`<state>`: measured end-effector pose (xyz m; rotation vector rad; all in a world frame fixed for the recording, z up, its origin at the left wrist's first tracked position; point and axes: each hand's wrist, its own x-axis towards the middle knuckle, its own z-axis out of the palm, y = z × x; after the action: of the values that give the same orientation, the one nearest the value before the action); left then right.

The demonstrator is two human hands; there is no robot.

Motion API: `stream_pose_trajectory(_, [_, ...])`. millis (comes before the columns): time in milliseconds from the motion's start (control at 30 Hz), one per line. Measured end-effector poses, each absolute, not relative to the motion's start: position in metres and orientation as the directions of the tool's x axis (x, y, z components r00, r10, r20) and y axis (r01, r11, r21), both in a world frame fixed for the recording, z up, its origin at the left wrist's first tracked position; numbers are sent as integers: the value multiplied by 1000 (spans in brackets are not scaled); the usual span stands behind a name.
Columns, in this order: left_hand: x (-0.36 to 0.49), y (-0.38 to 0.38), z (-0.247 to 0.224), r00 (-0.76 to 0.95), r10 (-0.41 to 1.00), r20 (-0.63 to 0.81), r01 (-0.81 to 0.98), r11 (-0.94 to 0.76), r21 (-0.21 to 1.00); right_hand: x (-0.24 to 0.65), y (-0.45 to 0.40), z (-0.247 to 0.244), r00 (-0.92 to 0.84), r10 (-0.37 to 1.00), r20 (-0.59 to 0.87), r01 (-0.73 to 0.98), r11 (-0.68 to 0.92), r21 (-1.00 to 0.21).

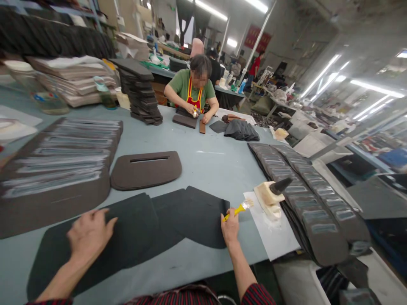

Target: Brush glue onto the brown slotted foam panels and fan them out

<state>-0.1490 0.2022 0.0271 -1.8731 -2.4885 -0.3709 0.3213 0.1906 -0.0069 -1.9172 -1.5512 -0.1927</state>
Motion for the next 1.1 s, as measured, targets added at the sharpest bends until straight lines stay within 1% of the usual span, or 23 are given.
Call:
stream_pose_trajectory(33, [-117,207,27,-181,973,142,974,157,166,328,193,-10,291,833,471,912,-93,-400])
stream_pose_trajectory(100, [-51,215,24,9,990,144,978,-39,204,337,200,-14,291,859,421,903,-101,-416])
stream_pose_trajectory(167, [7,221,19,108,983,151,960,-142,242,343,207,-17,273,872,407,899,-81,-431])
stream_pose_trajectory(200, [29,221,17,108,984,140,957,-141,255,346,212,-18,263,870,417,898,-63,-436])
stream_pose_trajectory(267, [58,218,13,60,991,117,963,-88,253,353,223,-17,250,858,448,898,-32,-439])
stream_pose_trajectory(333, [68,210,10,17,995,102,973,-40,227,360,235,-15,244,848,470,899,-16,-438])
stream_pose_trajectory(500, [54,176,5,51,996,72,984,-63,168,380,275,-12,217,846,486,893,29,-449])
stream_pose_trajectory(600, [45,156,2,-9,999,42,987,2,163,392,303,-14,198,844,498,885,65,-461])
stream_pose_trajectory(733, [39,130,-2,-73,997,-13,973,74,221,413,345,-11,236,836,496,868,47,-494])
stream_pose_trajectory(867, [39,109,2,-96,995,-9,949,94,302,436,383,-1,308,833,459,837,-8,-548])
stream_pose_trajectory(933, [37,106,8,-124,992,6,933,114,341,444,392,1,334,831,445,831,-36,-556])
stream_pose_trajectory(967, [34,108,12,-166,986,23,927,147,346,447,393,0,323,820,473,867,-56,-495])
stream_pose_trajectory(1033, [23,116,20,-312,947,82,914,275,300,447,385,-2,268,787,556,913,-24,-406])
stream_pose_trajectory(1100, [11,129,27,-447,884,135,886,417,201,439,365,-4,149,771,620,929,106,-355])
